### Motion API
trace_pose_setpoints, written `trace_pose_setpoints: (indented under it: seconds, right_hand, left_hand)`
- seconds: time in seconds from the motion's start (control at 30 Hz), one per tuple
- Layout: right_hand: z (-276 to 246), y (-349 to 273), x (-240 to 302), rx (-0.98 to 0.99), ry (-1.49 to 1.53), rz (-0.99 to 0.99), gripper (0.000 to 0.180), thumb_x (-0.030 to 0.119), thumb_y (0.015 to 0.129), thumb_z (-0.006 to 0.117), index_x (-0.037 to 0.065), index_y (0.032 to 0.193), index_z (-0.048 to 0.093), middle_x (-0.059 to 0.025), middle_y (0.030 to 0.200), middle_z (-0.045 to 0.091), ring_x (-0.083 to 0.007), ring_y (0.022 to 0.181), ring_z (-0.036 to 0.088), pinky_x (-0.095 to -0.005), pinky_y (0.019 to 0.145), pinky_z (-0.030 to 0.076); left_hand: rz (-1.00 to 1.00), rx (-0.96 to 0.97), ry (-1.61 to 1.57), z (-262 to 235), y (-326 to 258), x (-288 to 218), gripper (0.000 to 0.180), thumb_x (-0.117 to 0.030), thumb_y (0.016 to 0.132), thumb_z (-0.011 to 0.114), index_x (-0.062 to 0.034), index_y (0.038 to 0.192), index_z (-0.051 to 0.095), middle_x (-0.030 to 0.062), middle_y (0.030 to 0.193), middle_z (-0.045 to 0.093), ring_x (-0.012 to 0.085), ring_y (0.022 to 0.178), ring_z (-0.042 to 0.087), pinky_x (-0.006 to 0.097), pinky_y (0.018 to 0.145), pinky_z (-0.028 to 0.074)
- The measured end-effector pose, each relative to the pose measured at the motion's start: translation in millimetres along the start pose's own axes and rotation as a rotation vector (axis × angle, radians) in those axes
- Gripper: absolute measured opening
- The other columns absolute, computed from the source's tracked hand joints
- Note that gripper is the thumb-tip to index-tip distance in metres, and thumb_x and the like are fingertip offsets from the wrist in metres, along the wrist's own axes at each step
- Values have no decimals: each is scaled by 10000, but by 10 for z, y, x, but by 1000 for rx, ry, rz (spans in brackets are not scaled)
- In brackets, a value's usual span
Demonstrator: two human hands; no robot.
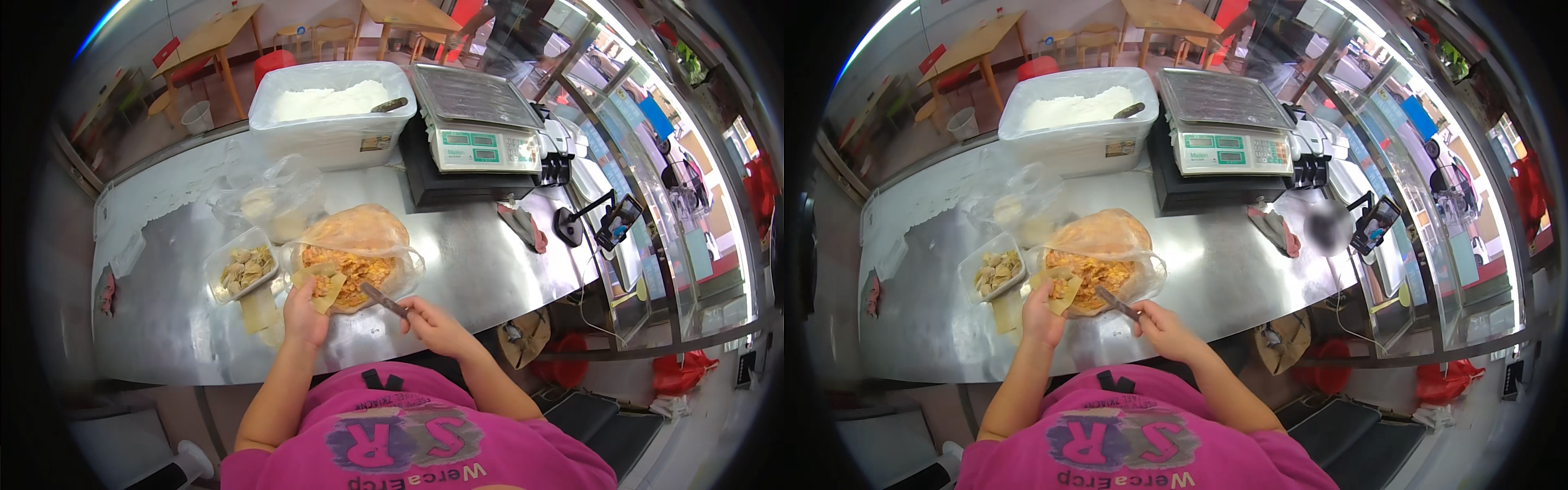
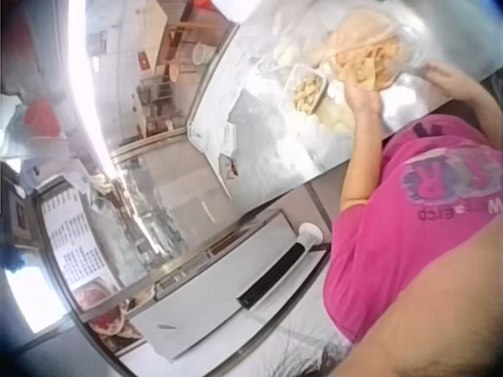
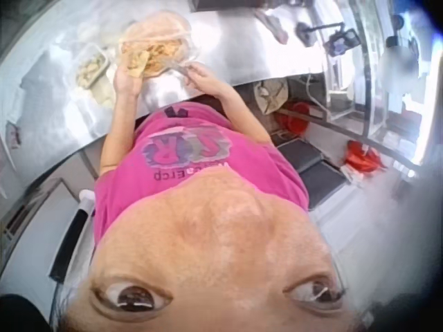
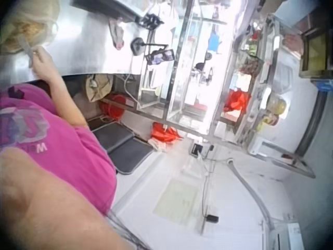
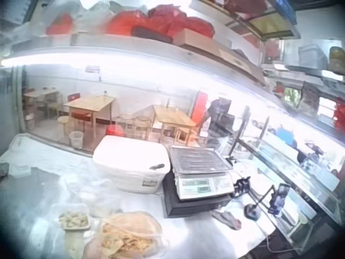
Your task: The person assembles wontons by placing filling onto square wrappers, folding them, and placing the finished items into a container. The person also briefly handles a plastic bag and interacts with a customer at the counter.
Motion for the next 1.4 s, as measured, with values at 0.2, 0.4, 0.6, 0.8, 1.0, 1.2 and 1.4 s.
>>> trace_pose_setpoints:
  seconds: [0.2, 0.4, 0.6, 0.8, 1.0, 1.2, 1.4]
  right_hand:
    - [-22, 177, 350, -243, -820, -342, 150, 121, 802, 480, 22, 838, 587, -203, 785, 596, -371, 746, 575, -430, 659, 462]
    - [367, 867, 165, -184, -1075, -409, 132, 93, 694, 518, 8, 707, 618, -213, 684, 604, -353, 666, 605, -428, 622, 486]
    - [-88, 425, 203, -433, -823, -642, 236, 256, 788, 586, 45, 888, 612, -142, 994, 529, -282, 785, 556, -351, 687, 459]
    - [-1850, 272, -1052, -749, -278, -241, 277, 275, 814, 579, 24, 914, 637, -127, 838, 603, -214, 762, 562, -307, 690, 438]
    - [-3119, 322, -1143, -998, -380, 12, 385, 357, 823, 515, -10, 859, 628, -182, 770, 622, -271, 740, 598, -336, 674, 441]
    - [-4412, 1147, -2354, -504, -1648, 170, 311, 178, 816, 410, 46, 1024, 600, -176, 858, 635, -318, 742, 623, -444, 679, 488]
    - [-3996, 1432, -1882, -785, -668, 115, 618, 217, 785, 517, 94, 1351, 304, -204, 1176, 518, -316, 1022, 541, -341, 872, 412]
  left_hand:
    - [65, -108, 100, -224, -136, -184, 276, -138, 902, 443, 7, 1136, 476, 117, 1095, 559, 233, 999, 558, 356, 865, 459]
    - [92, -100, -5, -258, -231, -226, 295, -193, 924, 405, -13, 1150, 466, 111, 1119, 545, 251, 1042, 523, 390, 915, 421]
    - [181, -219, -20, -290, -468, -358, 285, -187, 919, 406, 14, 1111, 469, 126, 1092, 549, 252, 1040, 518, 392, 888, 426]
    - [149, -100, 58, -458, -221, -665, 312, -186, 917, 370, 5, 1149, 452, 139, 1129, 531, 273, 1043, 516, 417, 902, 420]
    - [148, -195, 93, -276, -144, -992, 343, -217, 931, 343, 3, 1177, 435, 142, 1174, 506, 287, 1074, 501, 423, 943, 402]
    - [91, 7, -32, -24, -5, -802, 310, -231, 921, 375, -26, 1127, 483, 125, 1111, 551, 262, 1038, 523, 409, 917, 415]
    - [83, -86, -76, 467, -13, -701, 319, -229, 924, 377, 4, 1114, 479, 144, 1098, 551, 269, 1037, 530, 414, 926, 413]
Point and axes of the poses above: each hand's wrist, its own y-axis towards the middle knuckle, its own z-axis out of the palm, x = y × z, the point moved 3 cm from there along y, towards the middle knuckle
